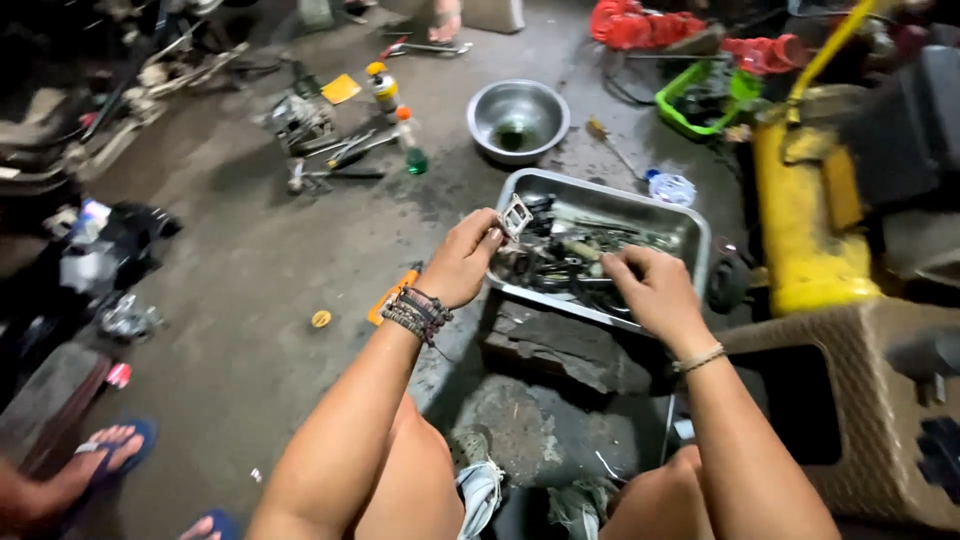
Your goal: The person sits on the floor and uses a small brush to scrub and clean various small mechanical parts held in a metal tray. They repeatedly brush the surfaces of the parts and occasionally turn them over to access different sides.
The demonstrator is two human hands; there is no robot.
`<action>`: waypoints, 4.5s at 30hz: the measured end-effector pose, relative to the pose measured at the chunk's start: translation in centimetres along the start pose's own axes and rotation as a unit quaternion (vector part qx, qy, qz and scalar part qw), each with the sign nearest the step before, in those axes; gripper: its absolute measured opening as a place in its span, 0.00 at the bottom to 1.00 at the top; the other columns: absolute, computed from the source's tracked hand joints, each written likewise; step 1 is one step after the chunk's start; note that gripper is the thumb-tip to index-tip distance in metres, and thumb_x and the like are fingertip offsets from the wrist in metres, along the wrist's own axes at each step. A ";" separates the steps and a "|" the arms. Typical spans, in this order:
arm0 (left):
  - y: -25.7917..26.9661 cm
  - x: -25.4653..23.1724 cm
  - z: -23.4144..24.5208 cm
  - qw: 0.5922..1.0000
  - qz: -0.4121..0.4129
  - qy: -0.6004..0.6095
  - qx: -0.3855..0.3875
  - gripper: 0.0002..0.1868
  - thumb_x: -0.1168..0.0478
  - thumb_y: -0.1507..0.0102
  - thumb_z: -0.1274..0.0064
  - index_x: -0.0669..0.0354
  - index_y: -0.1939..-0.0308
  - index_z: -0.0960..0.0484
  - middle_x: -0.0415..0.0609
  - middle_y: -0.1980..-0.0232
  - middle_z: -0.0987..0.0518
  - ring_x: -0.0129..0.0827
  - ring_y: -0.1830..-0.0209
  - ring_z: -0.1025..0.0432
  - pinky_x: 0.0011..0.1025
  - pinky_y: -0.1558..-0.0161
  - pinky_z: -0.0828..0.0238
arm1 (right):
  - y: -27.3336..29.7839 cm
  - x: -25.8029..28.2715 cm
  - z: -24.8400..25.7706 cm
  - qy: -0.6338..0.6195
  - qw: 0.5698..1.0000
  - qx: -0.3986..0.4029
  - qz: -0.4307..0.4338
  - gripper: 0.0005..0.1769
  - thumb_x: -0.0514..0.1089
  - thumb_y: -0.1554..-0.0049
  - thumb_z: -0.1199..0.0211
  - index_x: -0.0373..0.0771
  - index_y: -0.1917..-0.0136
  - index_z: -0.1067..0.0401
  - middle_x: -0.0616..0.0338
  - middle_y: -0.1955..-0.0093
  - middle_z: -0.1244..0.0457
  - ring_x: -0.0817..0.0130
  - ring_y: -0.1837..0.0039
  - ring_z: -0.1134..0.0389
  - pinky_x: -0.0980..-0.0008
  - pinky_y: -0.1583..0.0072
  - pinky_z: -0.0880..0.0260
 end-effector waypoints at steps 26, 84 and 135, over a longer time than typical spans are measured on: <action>0.1 2.0 -3.6 0.993 0.065 0.045 0.083 0.11 0.68 0.31 0.60 0.62 0.49 0.22 0.58 0.55 0.23 0.48 0.48 0.28 0.47 0.43 0.32 | -0.4 -2.8 1.3 -0.074 0.994 -0.077 0.013 0.12 0.49 0.36 0.40 0.42 0.57 0.23 0.50 0.65 0.33 0.59 0.55 0.32 0.58 0.48 0.33; 0.8 -2.6 -9.5 0.987 -0.082 0.065 0.126 0.13 0.65 0.29 0.62 0.61 0.47 0.22 0.59 0.63 0.24 0.44 0.60 0.28 0.45 0.53 0.30 | -0.5 -4.7 4.2 -0.158 0.981 -0.110 0.029 0.28 0.57 0.35 0.40 0.48 0.75 0.36 0.69 0.76 0.45 0.79 0.63 0.43 0.75 0.55 0.39; 1.1 -5.1 -10.3 0.986 -0.051 0.084 0.134 0.12 0.66 0.29 0.63 0.59 0.50 0.22 0.51 0.66 0.26 0.35 0.61 0.30 0.40 0.54 0.29 | -1.6 -6.3 2.5 -0.140 0.985 -0.101 0.020 0.20 0.53 0.39 0.35 0.43 0.69 0.26 0.59 0.75 0.40 0.73 0.63 0.41 0.68 0.56 0.39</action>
Point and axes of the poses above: each hand's wrist, its own y-axis away from the middle knuckle, its own z-axis out of the back of the hand, x = y × z, the point moved 10 cm from there along -y, towards the middle knuckle
